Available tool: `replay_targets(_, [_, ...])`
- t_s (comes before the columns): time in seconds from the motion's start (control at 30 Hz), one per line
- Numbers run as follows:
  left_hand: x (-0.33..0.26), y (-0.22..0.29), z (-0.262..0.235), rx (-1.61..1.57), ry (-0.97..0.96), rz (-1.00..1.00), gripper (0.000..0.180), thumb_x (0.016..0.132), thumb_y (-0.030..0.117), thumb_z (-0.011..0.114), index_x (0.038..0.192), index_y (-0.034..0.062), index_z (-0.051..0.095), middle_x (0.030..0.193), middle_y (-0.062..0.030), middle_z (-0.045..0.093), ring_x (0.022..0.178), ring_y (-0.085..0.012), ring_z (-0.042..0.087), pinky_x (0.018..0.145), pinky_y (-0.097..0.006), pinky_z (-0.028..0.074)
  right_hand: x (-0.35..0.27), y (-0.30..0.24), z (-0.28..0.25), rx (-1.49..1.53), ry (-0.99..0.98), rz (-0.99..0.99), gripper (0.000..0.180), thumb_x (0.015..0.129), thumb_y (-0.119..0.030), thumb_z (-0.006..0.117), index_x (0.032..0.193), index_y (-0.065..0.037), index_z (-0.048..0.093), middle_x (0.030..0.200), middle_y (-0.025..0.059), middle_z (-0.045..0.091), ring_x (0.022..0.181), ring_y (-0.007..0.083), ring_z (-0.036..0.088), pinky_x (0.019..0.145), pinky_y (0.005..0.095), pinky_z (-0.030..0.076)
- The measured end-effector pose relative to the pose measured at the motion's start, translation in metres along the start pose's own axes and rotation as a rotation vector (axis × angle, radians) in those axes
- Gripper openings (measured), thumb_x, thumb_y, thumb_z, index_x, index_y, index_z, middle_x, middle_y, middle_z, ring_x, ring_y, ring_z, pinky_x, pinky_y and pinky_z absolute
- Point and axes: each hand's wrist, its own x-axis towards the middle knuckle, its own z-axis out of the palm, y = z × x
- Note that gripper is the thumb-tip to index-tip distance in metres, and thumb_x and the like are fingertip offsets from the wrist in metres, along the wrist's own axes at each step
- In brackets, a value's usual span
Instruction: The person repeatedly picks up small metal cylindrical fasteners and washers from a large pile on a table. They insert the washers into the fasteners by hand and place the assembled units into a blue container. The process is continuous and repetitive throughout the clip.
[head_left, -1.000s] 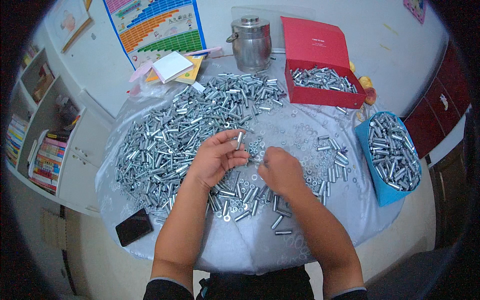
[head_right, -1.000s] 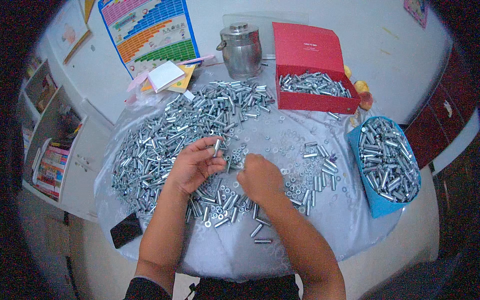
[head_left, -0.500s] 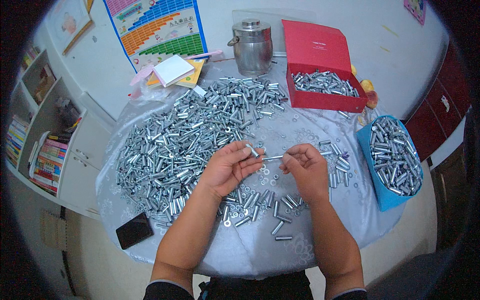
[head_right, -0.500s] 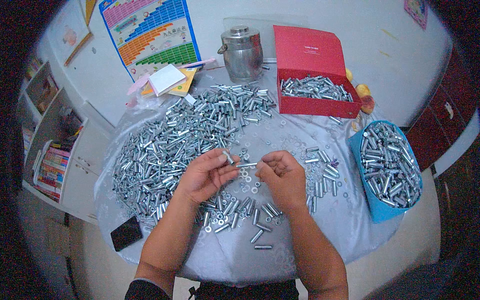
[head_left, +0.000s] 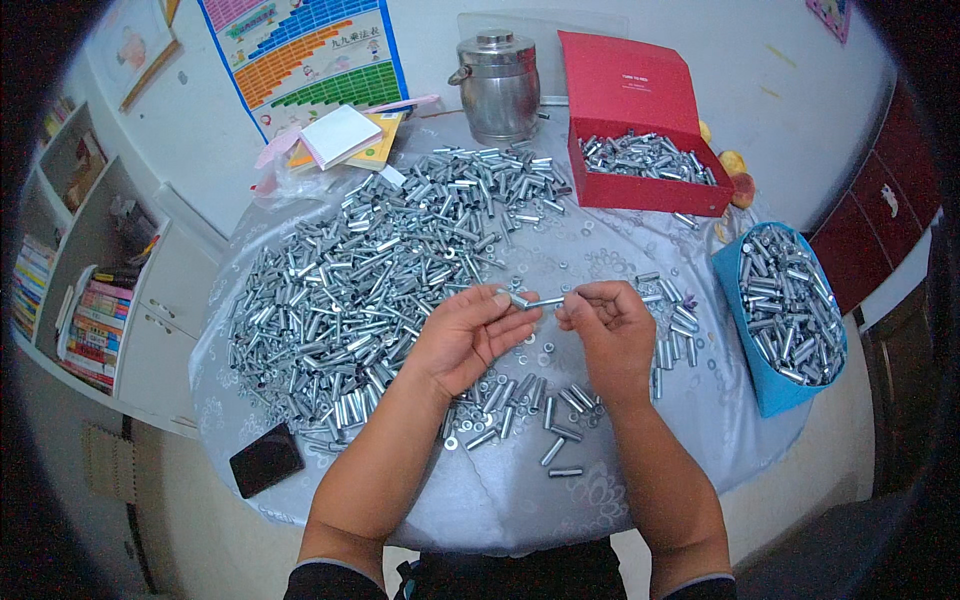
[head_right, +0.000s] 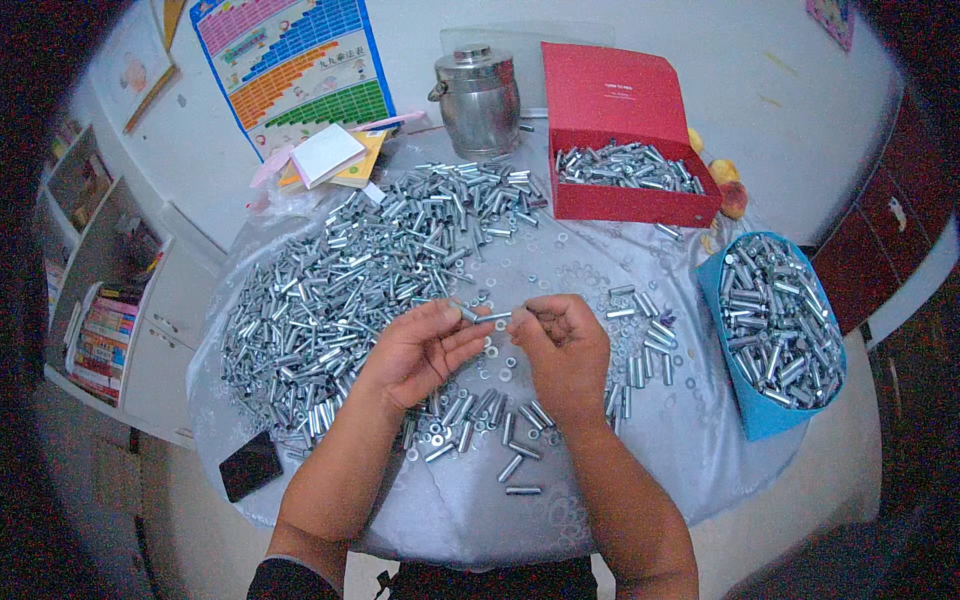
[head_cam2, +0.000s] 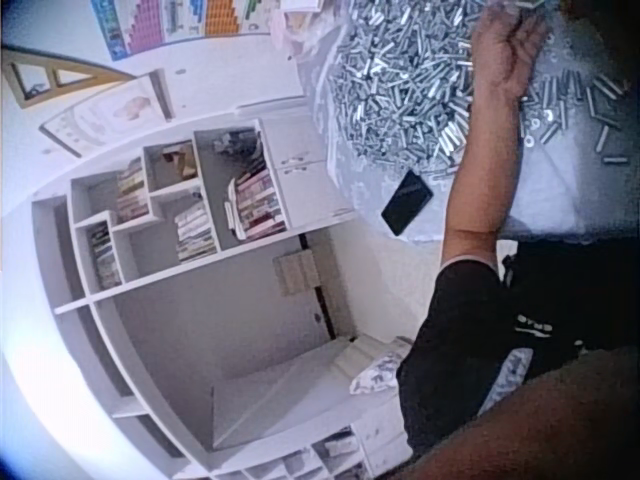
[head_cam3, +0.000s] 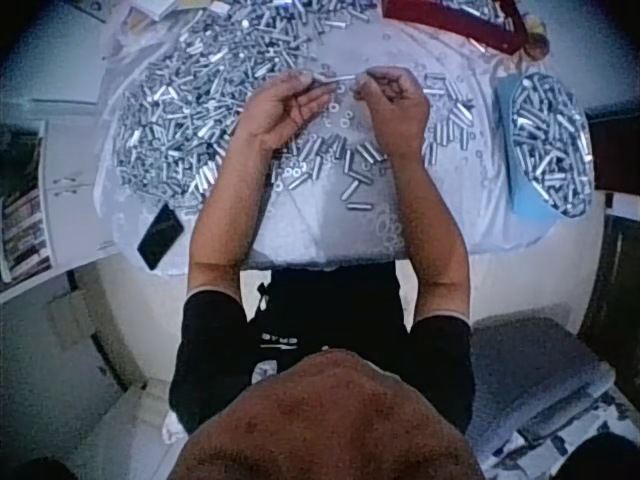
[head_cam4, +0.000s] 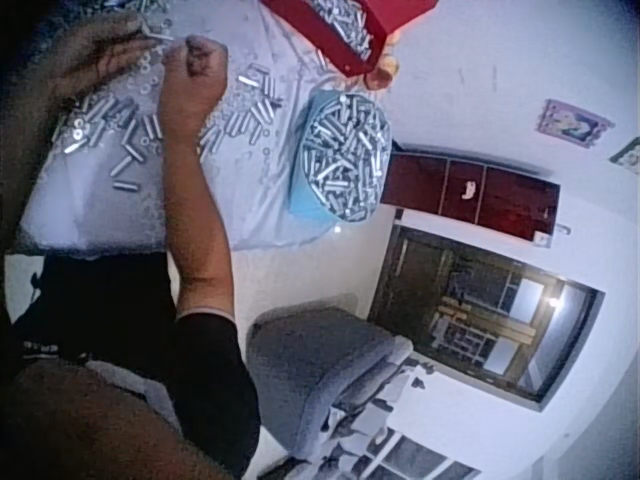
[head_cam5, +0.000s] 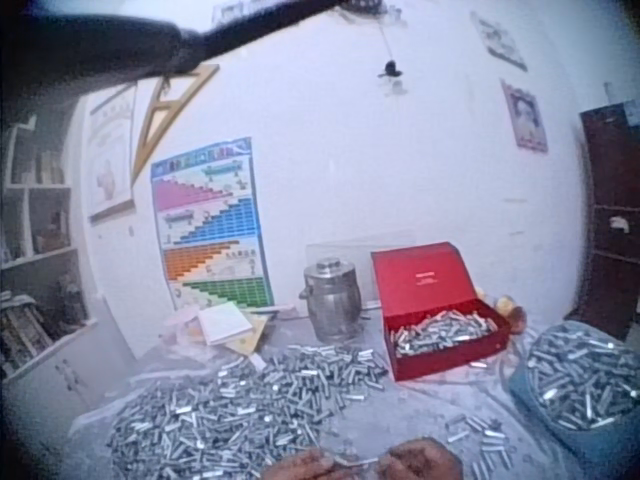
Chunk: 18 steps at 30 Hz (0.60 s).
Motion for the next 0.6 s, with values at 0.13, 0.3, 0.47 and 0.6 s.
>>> replay_targets(0.13, [-0.003,-0.002,0.006,0.010,0.003,-0.013,0.015,0.095,0.007,0.052,0.105,-0.0043,0.054,0.113,-0.0223,0.063,0.107,-0.0298,0.064,0.089,-0.037,0.056,0.003,0.006,-0.002,0.004,0.032,0.006,0.009,0.087,0.002,0.062,0.096,0.002,0.058,0.085,0.0106,0.067,0.076,0.0140,0.066,0.069,0.0262,0.054])
replay_targets(0.3, [0.003,-0.007,-0.001,-0.126,0.054,-0.027,0.016,0.093,0.009,0.055,0.103,-0.0026,0.059,0.113,-0.0220,0.064,0.100,-0.0281,0.067,0.091,-0.038,0.055,-0.006,0.004,0.002,-0.298,-0.112,-0.125,0.012,0.084,-0.002,0.067,0.096,0.000,0.064,0.087,0.0094,0.068,0.076,0.0148,0.066,0.070,0.0282,0.054])
replay_targets(0.47, [0.001,-0.012,0.002,-0.091,0.063,-0.044,0.017,0.094,0.012,0.056,0.105,-0.0009,0.060,0.110,-0.0174,0.065,0.099,-0.0258,0.067,0.088,-0.037,0.056,-0.001,-0.002,0.000,-0.481,-0.170,-0.408,0.017,0.078,-0.004,0.072,0.094,-0.002,0.068,0.089,0.0110,0.065,0.076,0.0194,0.065,0.066,0.0291,0.053])
replay_targets(0.6, [-0.005,-0.013,0.015,-0.039,0.039,-0.082,0.016,0.095,0.012,0.055,0.108,0.0019,0.058,0.098,-0.0127,0.065,0.095,-0.0232,0.067,0.087,-0.039,0.057,-0.002,-0.006,0.000,-0.482,-0.169,-0.354,0.014,0.078,-0.006,0.072,0.091,-0.002,0.068,0.086,0.0101,0.061,0.073,0.0198,0.063,0.063,0.0289,0.052])
